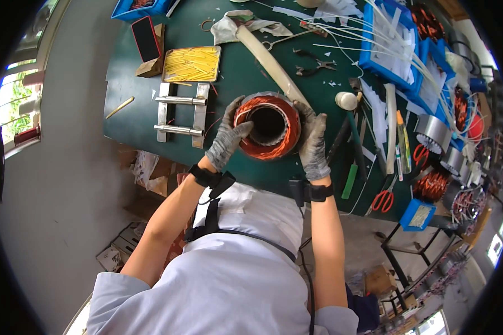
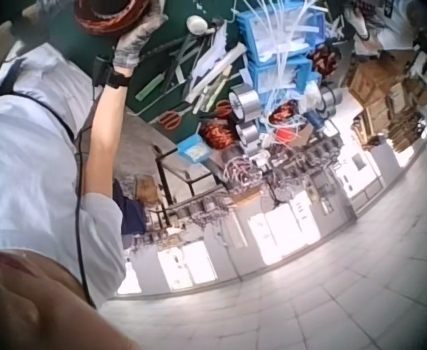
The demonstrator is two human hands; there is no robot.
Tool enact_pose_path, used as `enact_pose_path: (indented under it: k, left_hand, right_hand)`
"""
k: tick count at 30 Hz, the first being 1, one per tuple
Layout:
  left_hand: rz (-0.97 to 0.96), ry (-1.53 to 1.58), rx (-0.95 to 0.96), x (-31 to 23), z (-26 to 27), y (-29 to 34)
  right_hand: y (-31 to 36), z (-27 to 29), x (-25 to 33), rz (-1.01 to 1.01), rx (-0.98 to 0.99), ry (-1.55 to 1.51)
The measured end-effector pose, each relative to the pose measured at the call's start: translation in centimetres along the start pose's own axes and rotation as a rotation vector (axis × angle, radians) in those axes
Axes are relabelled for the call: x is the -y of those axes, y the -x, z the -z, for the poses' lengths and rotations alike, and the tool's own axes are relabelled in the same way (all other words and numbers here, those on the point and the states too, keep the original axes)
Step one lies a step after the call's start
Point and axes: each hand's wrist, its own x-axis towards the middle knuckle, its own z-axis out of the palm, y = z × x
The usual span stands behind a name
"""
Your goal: The recorder is assembling and shaping the copper windings of a motor stator using a hammer, a wooden shaping tool, and scissors.
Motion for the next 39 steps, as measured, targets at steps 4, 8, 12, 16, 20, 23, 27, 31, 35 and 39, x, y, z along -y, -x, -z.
enact_pose_path:
  k: [4,8,12,16,20,23,27,31,35,39]
  left_hand:
    - [0.539,-0.028,0.116,-5.6,0.0,-3.5]
    - [0.435,0.084,0.338,-4.9,0.1,-6.7]
    - [0.044,0.332,0.48,-8.0,1.8,-4.4]
    - [-0.167,0.687,0.131,-11.1,8.2,6.0]
    - [-0.028,0.336,-0.242,-8.6,13.1,13.2]
    - [0.545,-0.349,0.033,-4.7,10.9,10.8]
    - [0.088,-0.212,0.333,-3.6,3.3,-1.4]
    - [0.152,-0.2,0.787,-5.6,0.4,-7.8]
    - [0.356,-0.137,0.514,-6.4,1.7,-4.6]
    - [-0.119,-0.43,0.077,-6.7,4.6,1.4]
  right_hand:
    - [-0.4,0.7,-0.3,0.065,-0.125,0.323]
    - [-2.5,3.1,-1.0,0.468,-0.137,1.174]
    - [2.2,-1.0,4.3,0.3,-0.279,0.732]
    - [10.2,6.3,7.4,0.394,-0.346,0.113]
    - [14.5,9.2,4.5,0.179,-0.6,0.409]
    - [11.8,6.4,0.5,-0.129,-0.309,0.886]
    - [5.2,0.3,1.8,-0.05,-0.076,0.674]
    - [3.5,0.2,3.5,-0.096,-0.101,0.75]
    - [6.4,-1.6,4.7,-0.12,-0.123,0.697]
    - [4.1,-6.9,3.7,-0.078,0.117,1.004]
